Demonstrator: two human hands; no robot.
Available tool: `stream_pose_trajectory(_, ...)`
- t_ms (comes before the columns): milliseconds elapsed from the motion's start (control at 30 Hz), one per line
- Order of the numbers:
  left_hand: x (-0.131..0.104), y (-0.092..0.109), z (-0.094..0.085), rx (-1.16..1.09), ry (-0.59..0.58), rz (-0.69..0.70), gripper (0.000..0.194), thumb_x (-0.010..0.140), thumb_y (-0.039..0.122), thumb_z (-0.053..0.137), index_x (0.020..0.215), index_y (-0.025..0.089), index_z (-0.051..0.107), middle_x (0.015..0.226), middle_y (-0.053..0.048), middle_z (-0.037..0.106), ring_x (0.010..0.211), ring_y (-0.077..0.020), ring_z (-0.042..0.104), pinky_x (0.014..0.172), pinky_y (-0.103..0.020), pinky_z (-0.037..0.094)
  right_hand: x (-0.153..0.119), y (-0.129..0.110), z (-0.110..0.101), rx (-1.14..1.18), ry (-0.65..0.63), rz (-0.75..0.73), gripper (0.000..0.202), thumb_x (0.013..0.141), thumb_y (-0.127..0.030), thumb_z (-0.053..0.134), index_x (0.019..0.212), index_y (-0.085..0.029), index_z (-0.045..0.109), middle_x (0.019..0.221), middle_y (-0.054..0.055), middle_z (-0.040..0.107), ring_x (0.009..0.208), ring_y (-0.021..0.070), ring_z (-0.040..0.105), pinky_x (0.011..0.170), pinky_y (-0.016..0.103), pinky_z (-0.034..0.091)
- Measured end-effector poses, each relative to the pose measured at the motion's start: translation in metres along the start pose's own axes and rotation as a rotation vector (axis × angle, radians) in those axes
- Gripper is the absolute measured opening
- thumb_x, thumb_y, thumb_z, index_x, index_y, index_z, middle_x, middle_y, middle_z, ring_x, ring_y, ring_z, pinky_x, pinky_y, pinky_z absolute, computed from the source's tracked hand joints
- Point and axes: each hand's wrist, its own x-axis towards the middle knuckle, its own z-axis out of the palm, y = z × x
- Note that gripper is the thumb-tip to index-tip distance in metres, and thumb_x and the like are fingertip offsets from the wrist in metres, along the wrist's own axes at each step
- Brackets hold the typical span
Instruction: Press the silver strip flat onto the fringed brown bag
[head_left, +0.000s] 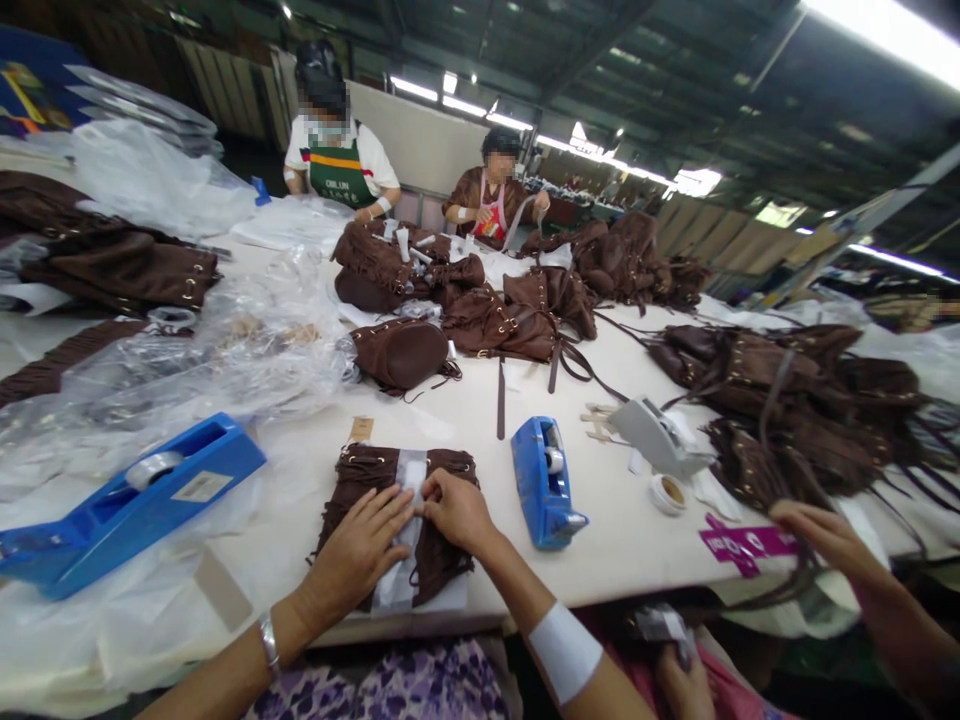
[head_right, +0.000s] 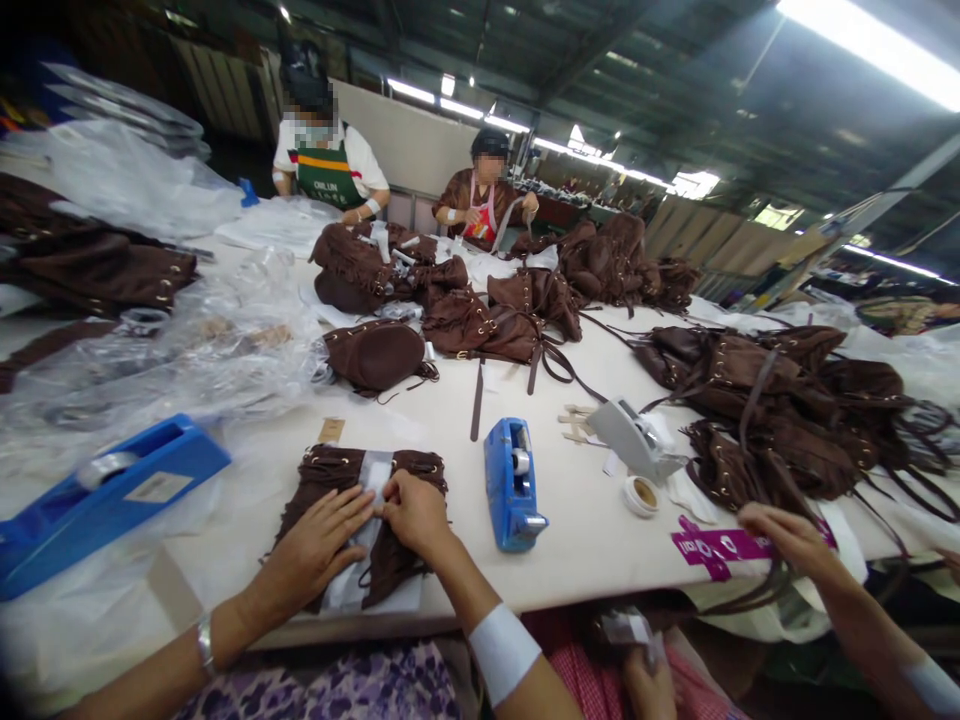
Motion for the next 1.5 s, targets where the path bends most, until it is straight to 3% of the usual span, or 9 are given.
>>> stream_pose_trajectory(100, -0.001, 0.0, 0.001, 0.007, 0.006, -0.007, 0.053, 0.097, 0.043, 0.053, 0.144, 0.019, 0.047, 0.15, -0.008, 0.05, 0.14, -0.0255, 0.044, 0.116, -0.046, 0.036, -0.035, -0.013, 0.003, -0.117, 0.093, -0.131, 0.013, 0.088, -0.024, 0.062, 0.101, -0.023, 0.06, 0.1, 0.002, 0.069, 0.096, 0.0192, 0.061, 0.084, 0.032, 0.046)
stream_pose_trajectory(200, -0.001, -0.001, 0.002, 0.002, 0.002, -0.003, 0.049, 0.098, 0.038, 0.052, 0.142, 0.019, 0.048, 0.152, -0.007, 0.048, 0.142, -0.0247, 0.041, 0.117, -0.045, 0.035, -0.076, -0.016, 0.021, -0.243, 0.149, -0.331, 0.016, 0.092, -0.029, 0.057, 0.107, -0.024, 0.06, 0.109, 0.004, 0.068, 0.104, 0.0225, 0.058, 0.093, 0.04, 0.047)
stream_pose_trajectory(300, -0.002, -0.001, 0.001, 0.006, -0.009, 0.005, 0.048, 0.098, 0.037, 0.051, 0.143, 0.019, 0.047, 0.154, -0.005, 0.045, 0.144, -0.0241, 0.038, 0.117, -0.045, 0.033, -0.107, -0.001, 0.045, -0.331, 0.203, -0.492, 0.037, 0.092, -0.036, 0.058, 0.127, -0.023, 0.056, 0.134, 0.006, 0.062, 0.126, 0.0256, 0.051, 0.114, 0.049, 0.036)
stream_pose_trajectory(400, -0.004, -0.001, 0.002, 0.011, -0.023, 0.002, 0.051, 0.098, 0.04, 0.052, 0.144, 0.02, 0.046, 0.156, -0.004, 0.041, 0.145, -0.0239, 0.036, 0.118, -0.045, 0.032, -0.12, 0.021, 0.061, -0.459, 0.248, -0.601, 0.054, 0.091, -0.035, 0.06, 0.141, -0.02, 0.046, 0.152, 0.007, 0.048, 0.143, 0.0294, 0.034, 0.122, 0.055, 0.025)
stream_pose_trajectory(533, -0.006, -0.001, 0.003, -0.025, -0.037, -0.006, 0.054, 0.097, 0.041, 0.053, 0.146, 0.022, 0.043, 0.158, -0.005, 0.039, 0.145, -0.0243, 0.036, 0.118, -0.046, 0.033, -0.122, 0.036, 0.063, -0.554, 0.228, -0.655, 0.064, 0.091, -0.03, 0.061, 0.148, -0.016, 0.037, 0.158, 0.007, 0.039, 0.149, 0.0295, 0.024, 0.124, 0.055, 0.024)
stream_pose_trajectory(767, -0.007, 0.0, 0.005, -0.009, 0.012, 0.001, 0.052, 0.096, 0.038, 0.054, 0.145, 0.02, 0.045, 0.155, -0.008, 0.044, 0.143, -0.0255, 0.039, 0.117, -0.045, 0.035, -0.12, 0.028, 0.056, -0.481, 0.229, -0.657, 0.054, 0.094, -0.03, 0.054, 0.146, -0.019, 0.041, 0.152, 0.007, 0.045, 0.144, 0.0292, 0.037, 0.117, 0.056, 0.039)
stream_pose_trajectory(1033, -0.009, -0.001, 0.011, 0.002, 0.039, 0.012, 0.056, 0.095, 0.036, 0.056, 0.147, 0.02, 0.042, 0.155, -0.008, 0.044, 0.143, -0.0254, 0.039, 0.117, -0.044, 0.034, -0.126, 0.04, 0.077, -0.492, 0.328, -0.714, 0.062, 0.091, -0.037, 0.06, 0.146, -0.016, 0.041, 0.154, 0.009, 0.042, 0.148, 0.0307, 0.028, 0.12, 0.058, 0.03)
stream_pose_trajectory(1200, -0.009, -0.002, 0.013, 0.011, 0.065, 0.036, 0.056, 0.095, 0.035, 0.056, 0.147, 0.018, 0.041, 0.154, -0.009, 0.044, 0.144, -0.0255, 0.038, 0.117, -0.044, 0.035, -0.126, 0.042, 0.086, -0.514, 0.519, -0.765, 0.041, 0.092, -0.037, 0.058, 0.13, -0.022, 0.058, 0.143, 0.001, 0.056, 0.143, 0.0282, 0.038, 0.121, 0.055, 0.03)
stream_pose_trajectory(1500, -0.008, -0.005, 0.014, -0.01, 0.076, 0.053, 0.059, 0.094, 0.038, 0.057, 0.147, 0.02, 0.041, 0.153, -0.009, 0.047, 0.141, -0.0253, 0.042, 0.115, -0.044, 0.038, -0.127, 0.053, 0.104, -0.46, 0.531, -0.741, 0.027, 0.093, -0.034, 0.059, 0.119, -0.032, 0.061, 0.135, -0.004, 0.063, 0.132, 0.0236, 0.054, 0.118, 0.053, 0.037)
